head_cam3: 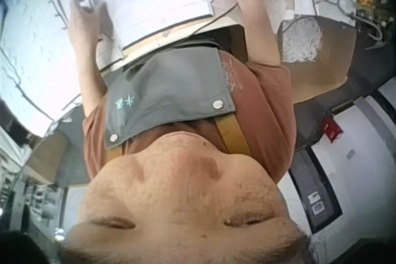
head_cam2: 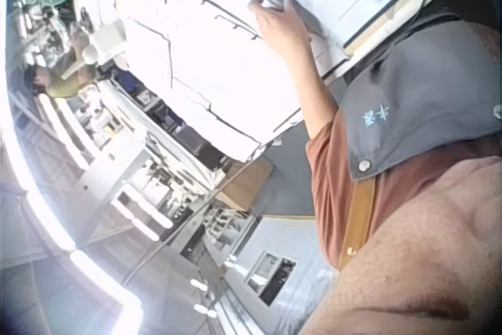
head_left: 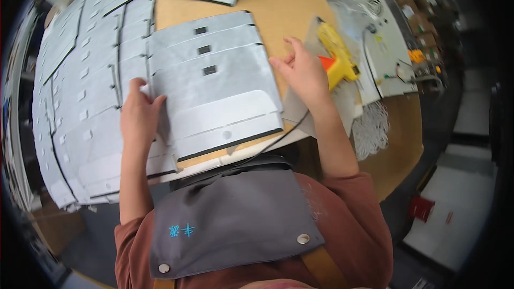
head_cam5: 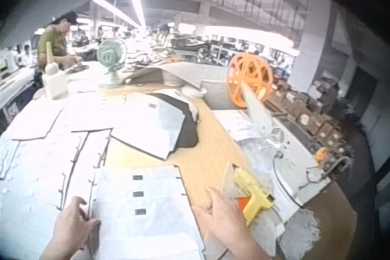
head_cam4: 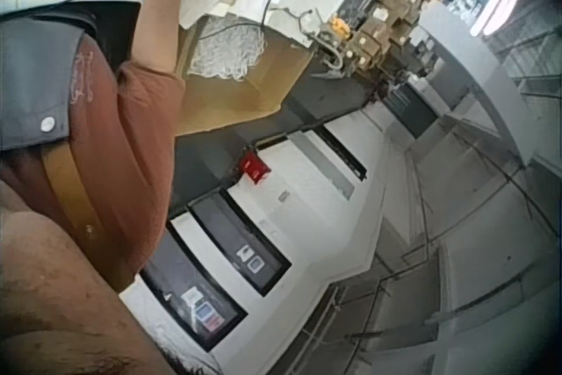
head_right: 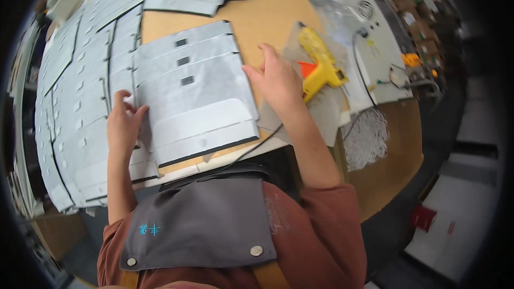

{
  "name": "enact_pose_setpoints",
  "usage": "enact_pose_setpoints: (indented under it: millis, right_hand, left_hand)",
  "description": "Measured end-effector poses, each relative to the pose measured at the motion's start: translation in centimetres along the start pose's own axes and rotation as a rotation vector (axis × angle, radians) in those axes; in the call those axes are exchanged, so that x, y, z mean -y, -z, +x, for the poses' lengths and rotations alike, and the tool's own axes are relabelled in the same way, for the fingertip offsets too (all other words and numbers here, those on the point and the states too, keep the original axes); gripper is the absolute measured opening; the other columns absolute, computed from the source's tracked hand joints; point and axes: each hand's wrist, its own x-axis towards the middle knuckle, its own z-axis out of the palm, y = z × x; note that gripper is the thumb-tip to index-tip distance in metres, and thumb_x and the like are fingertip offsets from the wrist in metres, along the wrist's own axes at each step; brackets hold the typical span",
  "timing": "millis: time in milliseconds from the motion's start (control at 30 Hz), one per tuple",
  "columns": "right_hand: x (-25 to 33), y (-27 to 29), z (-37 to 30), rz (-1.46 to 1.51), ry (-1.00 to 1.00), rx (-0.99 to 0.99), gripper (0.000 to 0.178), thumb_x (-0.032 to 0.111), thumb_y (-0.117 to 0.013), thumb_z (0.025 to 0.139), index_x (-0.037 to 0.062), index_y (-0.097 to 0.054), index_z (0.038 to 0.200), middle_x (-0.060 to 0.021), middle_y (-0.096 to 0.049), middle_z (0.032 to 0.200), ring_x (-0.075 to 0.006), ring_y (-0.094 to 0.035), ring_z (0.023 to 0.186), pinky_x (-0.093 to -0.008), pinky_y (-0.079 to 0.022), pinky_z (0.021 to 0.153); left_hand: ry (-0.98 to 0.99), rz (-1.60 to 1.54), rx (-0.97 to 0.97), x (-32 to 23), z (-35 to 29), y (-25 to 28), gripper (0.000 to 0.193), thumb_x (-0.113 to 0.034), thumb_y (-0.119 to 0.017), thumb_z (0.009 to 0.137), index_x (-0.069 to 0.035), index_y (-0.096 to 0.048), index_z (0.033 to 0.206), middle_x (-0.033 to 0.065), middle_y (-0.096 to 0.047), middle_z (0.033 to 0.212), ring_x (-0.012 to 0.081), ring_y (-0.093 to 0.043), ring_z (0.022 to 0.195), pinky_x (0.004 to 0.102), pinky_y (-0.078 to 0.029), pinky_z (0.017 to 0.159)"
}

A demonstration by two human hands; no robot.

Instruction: The person uses a yellow hot glue gun to apply adhesive to small black rectangular patches on grey fabric panels. They then press white rectangular pieces onto the glued areas to secure them. The person repeats this process on multiple panels laid out on a workbench.

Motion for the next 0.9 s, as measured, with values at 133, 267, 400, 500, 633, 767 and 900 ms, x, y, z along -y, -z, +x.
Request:
enact_pose_setpoints:
  millis: [133,267,400,500,633,767,900]
  right_hand:
    - [-5.2,3.9,-2.1,-0.206,-0.142,-0.465,0.04,0.04,-0.072,0.086,0.0014,-0.063,0.091,-0.0123,-0.067,0.08,-0.0293,-0.065,0.074,-0.0387,-0.051,0.067]
    - [-7.9,5.1,-3.8,-0.223,-0.477,-0.195,0.058,0.057,-0.068,0.082,-0.0007,-0.069,0.089,-0.0209,-0.07,0.09,-0.0385,-0.068,0.086,-0.0471,-0.053,0.076]
    - [-8.4,3.1,-3.4,-0.167,-0.465,-0.25,0.071,0.067,-0.067,0.075,-0.0025,-0.073,0.089,-0.0273,-0.07,0.087,-0.039,-0.069,0.088,-0.0457,-0.053,0.079]
    - [-9.3,2.7,-2.7,-0.141,-0.483,-0.231,0.069,0.063,-0.067,0.076,-0.0036,-0.073,0.091,-0.027,-0.07,0.088,-0.0395,-0.069,0.089,-0.0464,-0.052,0.08]
    - [-9.5,3.2,-2.7,-0.036,-0.492,-0.237,0.064,0.059,-0.068,0.076,-0.0038,-0.073,0.09,-0.0247,-0.071,0.087,-0.0373,-0.069,0.088,-0.0443,-0.052,0.079]
    - [-13.1,2.6,-2.5,0.319,-0.48,-0.313,0.056,0.048,-0.073,0.076,-0.006,-0.071,0.092,-0.0202,-0.072,0.087,-0.0307,-0.071,0.081,-0.0387,-0.054,0.074]
    - [-12.5,2.5,-3.5,1.013,-0.304,-0.462,0.036,0.025,-0.076,0.08,-0.0023,-0.068,0.101,-0.0114,-0.069,0.089,-0.0199,-0.068,0.072,-0.0303,-0.052,0.066]
  left_hand:
    - [-0.192,0.015,-0.076,-1.8,-0.2,0.3,0.027,-0.015,-0.074,0.085,-0.008,-0.057,0.104,0.0115,-0.064,0.08,0.0292,-0.063,0.074,0.04,-0.048,0.063]
    - [-0.564,-0.261,0.187,-7.8,-1.5,-1.8,0.012,-0.011,-0.072,0.087,-0.006,-0.064,0.095,0.011,-0.065,0.083,0.0254,-0.065,0.072,0.0355,-0.051,0.065]
    - [-0.782,-0.133,0.471,-14.0,-4.6,-5.8,0.028,-0.032,-0.07,0.088,-0.006,-0.064,0.097,0.0094,-0.064,0.097,0.0284,-0.068,0.075,0.0377,-0.055,0.064]
    - [-0.859,-0.016,0.501,-16.8,-5.8,-8.4,0.036,-0.04,-0.068,0.088,-0.006,-0.063,0.101,0.0069,-0.063,0.107,0.0287,-0.068,0.073,0.0377,-0.056,0.059]
    - [-0.925,0.018,0.307,-17.2,-5.6,-10.2,0.039,-0.041,-0.065,0.09,-0.006,-0.065,0.107,0.0047,-0.062,0.114,0.0267,-0.067,0.064,0.0365,-0.055,0.052]
    - [-1.009,0.124,0.259,-16.8,-5.6,-10.7,0.044,-0.043,-0.062,0.092,-0.005,-0.065,0.114,0.0042,-0.062,0.115,0.0232,-0.066,0.057,0.0353,-0.053,0.049]
    - [-1.021,0.192,0.246,-16.8,-5.9,-10.8,0.049,-0.046,-0.06,0.092,-0.004,-0.065,0.116,0.0041,-0.061,0.117,0.0205,-0.065,0.055,0.0342,-0.051,0.047]
